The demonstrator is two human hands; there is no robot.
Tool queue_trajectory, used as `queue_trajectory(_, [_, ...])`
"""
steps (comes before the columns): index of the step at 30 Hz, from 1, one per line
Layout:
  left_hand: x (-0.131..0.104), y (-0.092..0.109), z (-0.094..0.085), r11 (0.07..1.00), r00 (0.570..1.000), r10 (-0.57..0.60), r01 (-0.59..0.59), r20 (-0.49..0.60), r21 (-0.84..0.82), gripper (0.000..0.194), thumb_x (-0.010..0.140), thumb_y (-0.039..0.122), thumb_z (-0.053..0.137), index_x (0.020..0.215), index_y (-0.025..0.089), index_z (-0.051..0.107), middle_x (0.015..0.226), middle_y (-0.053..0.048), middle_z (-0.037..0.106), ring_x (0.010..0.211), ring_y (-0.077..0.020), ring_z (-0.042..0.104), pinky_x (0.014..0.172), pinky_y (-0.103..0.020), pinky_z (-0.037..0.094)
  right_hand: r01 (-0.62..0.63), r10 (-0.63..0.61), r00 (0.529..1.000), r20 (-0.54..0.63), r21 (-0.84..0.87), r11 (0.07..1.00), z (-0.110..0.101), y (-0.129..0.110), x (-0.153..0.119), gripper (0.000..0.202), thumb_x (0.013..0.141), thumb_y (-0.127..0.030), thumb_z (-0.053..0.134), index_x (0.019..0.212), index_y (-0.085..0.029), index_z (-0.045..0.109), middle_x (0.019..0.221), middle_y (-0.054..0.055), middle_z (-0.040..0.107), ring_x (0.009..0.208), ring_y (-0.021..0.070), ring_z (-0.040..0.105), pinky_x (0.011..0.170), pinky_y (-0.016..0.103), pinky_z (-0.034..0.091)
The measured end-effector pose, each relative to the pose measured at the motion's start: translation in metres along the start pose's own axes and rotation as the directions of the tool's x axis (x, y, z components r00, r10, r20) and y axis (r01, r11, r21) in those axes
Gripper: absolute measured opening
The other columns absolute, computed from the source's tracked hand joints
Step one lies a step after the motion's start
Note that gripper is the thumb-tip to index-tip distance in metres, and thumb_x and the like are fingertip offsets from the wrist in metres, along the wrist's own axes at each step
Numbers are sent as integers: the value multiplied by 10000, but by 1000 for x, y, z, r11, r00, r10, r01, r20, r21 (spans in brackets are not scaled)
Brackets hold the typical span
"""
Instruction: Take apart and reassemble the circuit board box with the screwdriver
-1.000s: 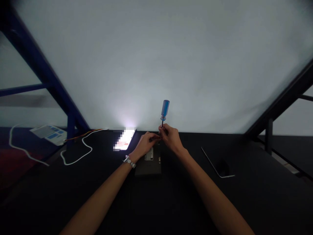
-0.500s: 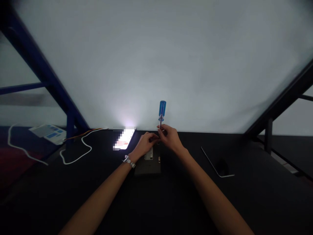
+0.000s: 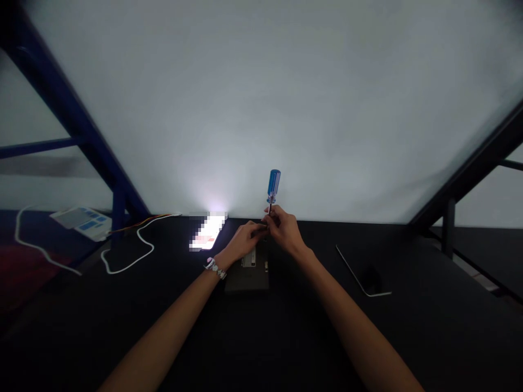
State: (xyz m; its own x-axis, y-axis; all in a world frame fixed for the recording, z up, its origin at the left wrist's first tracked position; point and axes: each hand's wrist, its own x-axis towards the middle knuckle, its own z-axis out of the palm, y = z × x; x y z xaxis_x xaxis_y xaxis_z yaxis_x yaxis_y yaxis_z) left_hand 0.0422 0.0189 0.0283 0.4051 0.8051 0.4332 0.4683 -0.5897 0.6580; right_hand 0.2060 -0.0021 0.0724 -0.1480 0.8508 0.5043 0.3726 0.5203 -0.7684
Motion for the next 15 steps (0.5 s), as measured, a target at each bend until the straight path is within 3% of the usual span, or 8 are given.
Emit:
queue_trajectory(4, [-1,1,-3,1000,999,-5,5,-44,-1,214,896,320,602,1033,244,748,831,-41,665,753,-173,598,716,-283,452,34,-34,999,14,-67,997,1,-2,1,375,915,-322,499,1261,-195,571,921,48,682,702,158,656,668,290,536])
queue_trajectory(7, [0,5,-1,1000,995,-29,28,-94,-10,178,871,318,638,944,208,756,802,-42,670,753,-178,607,714,-283,452,28,-29,1000,0,-81,996,2,-1,2,429,908,-324,525,1319,-201,538,828,21,671,663,153,648,669,289,536])
queue_trajectory(12, [1,5,4,997,988,-64,59,-141,-40,157,831,321,689,816,171,730,781,-44,669,771,-179,615,709,-271,458,-24,24,998,-58,-5,1000,3,1,3,289,867,-381,605,1095,-208,566,778,13,705,620,167,659,616,287,534])
queue_trajectory(15, [1,4,3,998,994,-1,-6,-109,-60,165,859,317,658,933,190,733,879,-53,698,880,-198,613,760,-280,464,-13,14,999,-34,34,999,3,1,3,174,890,-382,567,937,-215,556,807,21,716,610,161,658,614,288,538])
